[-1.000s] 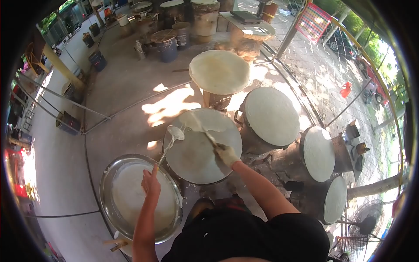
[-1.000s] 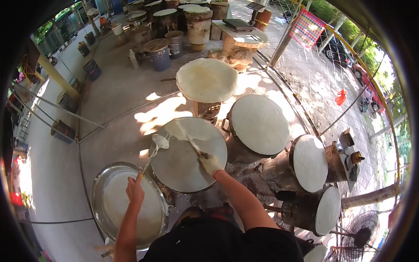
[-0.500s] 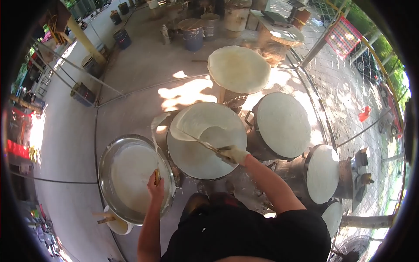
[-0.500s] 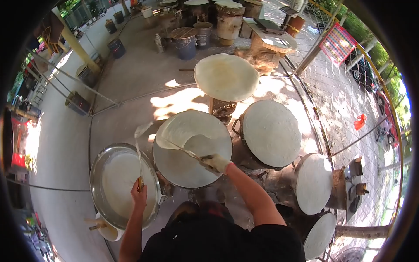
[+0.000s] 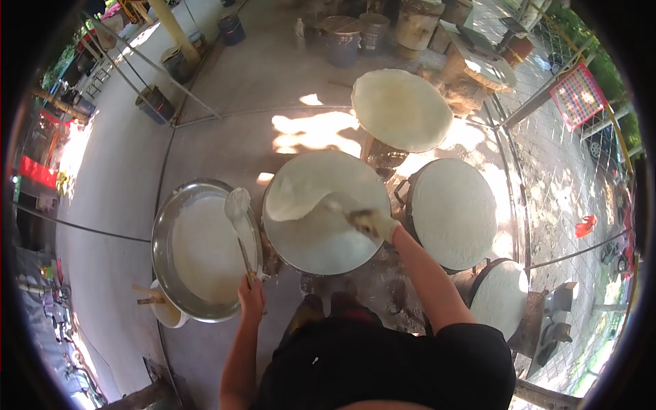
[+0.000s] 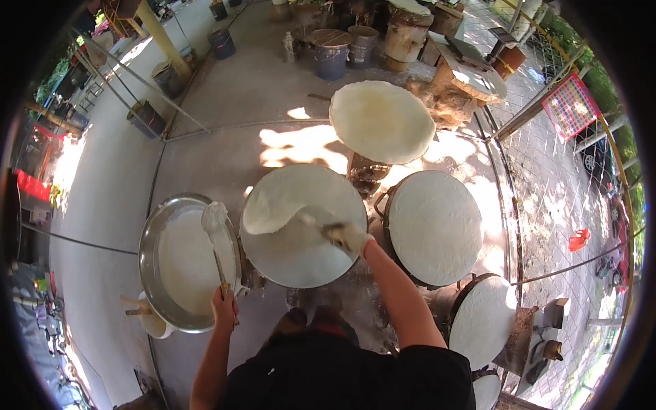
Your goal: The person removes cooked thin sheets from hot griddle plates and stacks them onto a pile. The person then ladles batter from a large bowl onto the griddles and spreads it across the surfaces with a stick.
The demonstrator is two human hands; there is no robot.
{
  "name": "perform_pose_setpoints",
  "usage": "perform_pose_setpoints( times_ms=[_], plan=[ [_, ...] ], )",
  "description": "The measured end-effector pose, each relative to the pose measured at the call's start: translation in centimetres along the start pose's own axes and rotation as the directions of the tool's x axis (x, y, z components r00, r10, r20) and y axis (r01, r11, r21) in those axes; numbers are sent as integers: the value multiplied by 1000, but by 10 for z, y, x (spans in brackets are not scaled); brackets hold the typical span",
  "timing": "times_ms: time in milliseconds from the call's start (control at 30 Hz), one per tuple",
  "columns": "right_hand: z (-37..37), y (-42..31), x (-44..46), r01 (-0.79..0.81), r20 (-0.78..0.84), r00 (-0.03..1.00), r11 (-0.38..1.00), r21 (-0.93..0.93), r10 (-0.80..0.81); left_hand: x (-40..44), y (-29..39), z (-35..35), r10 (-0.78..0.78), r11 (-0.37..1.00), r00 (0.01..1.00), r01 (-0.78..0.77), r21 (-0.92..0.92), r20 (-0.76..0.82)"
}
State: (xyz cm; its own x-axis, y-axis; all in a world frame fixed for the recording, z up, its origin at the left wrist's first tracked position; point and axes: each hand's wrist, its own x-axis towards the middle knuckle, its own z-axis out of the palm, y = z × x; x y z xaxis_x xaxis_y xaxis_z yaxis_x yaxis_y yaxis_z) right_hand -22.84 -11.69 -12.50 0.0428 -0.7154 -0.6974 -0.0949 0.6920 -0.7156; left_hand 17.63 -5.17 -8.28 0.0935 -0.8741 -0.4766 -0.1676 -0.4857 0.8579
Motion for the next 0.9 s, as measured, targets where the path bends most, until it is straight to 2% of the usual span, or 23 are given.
perform_pose_setpoints(
  times_ms=[33, 67, 133, 200, 233, 333, 433, 467, 533, 567, 633, 667, 767, 800, 900],
  plan=[
    [-6, -5, 8, 90, -27, 996, 994, 59, -88, -3, 0, 3, 6, 999, 1000, -5, 35, -23],
    [-1, -10, 17, 15, 4, 1000, 999, 47, -16, -4, -1, 7, 18, 998, 999, -15, 67, -47],
    [26, -27, 27, -136, 67, 989, 991, 18, 134, 6, -27, 5, 101, 963, 991, -75, 259, -91],
    [24, 19, 41, -170, 195, 962, 977, -129, 193, 2, -46, 4, 181, 900, 977, -118, 419, -113],
    [18, 37, 43, -173, 251, 942, 963, -207, 223, -12, -34, 13, 224, 867, 967, -140, 479, -124],
    [-21, 6, -39, -25, 211, 977, 998, -63, 38, -29, -33, 24, 281, 791, 957, -189, 582, -71],
    [-33, 3, 5, 82, -56, 996, 970, 229, -71, -61, -57, 22, 325, 702, 946, -251, 666, 14],
    [-28, 0, 12, 19, -13, 1000, 992, 127, -17, -71, -64, 21, 351, 665, 936, -277, 694, 38],
    [0, -19, 11, -97, 58, 993, 992, -82, 102, -94, -67, 16, 305, 647, 950, -256, 718, 65],
    [2, -13, 5, -145, 180, 970, 984, -102, 162, -107, -67, 12, 277, 636, 957, -247, 731, 83],
    [5, 3, -10, -223, 404, 873, 960, -168, 273, -127, -71, 8, 316, 616, 944, -280, 736, 95],
    [-5, 23, -15, -73, 422, 897, 987, -146, 129, -133, -74, 7, 337, 607, 937, -295, 738, 97],
    [-19, 16, 6, -329, 53, 936, 918, -221, 348, -144, -80, 5, 318, 601, 944, -276, 750, 92],
    [-35, 59, 36, -34, 4, 999, 984, 175, 34, -146, -80, 7, 329, 597, 940, -280, 752, 88],
    [-11, 39, 34, -320, 130, 937, 946, -52, 324, -150, -82, 14, 351, 581, 932, -294, 759, 92]
  ],
)
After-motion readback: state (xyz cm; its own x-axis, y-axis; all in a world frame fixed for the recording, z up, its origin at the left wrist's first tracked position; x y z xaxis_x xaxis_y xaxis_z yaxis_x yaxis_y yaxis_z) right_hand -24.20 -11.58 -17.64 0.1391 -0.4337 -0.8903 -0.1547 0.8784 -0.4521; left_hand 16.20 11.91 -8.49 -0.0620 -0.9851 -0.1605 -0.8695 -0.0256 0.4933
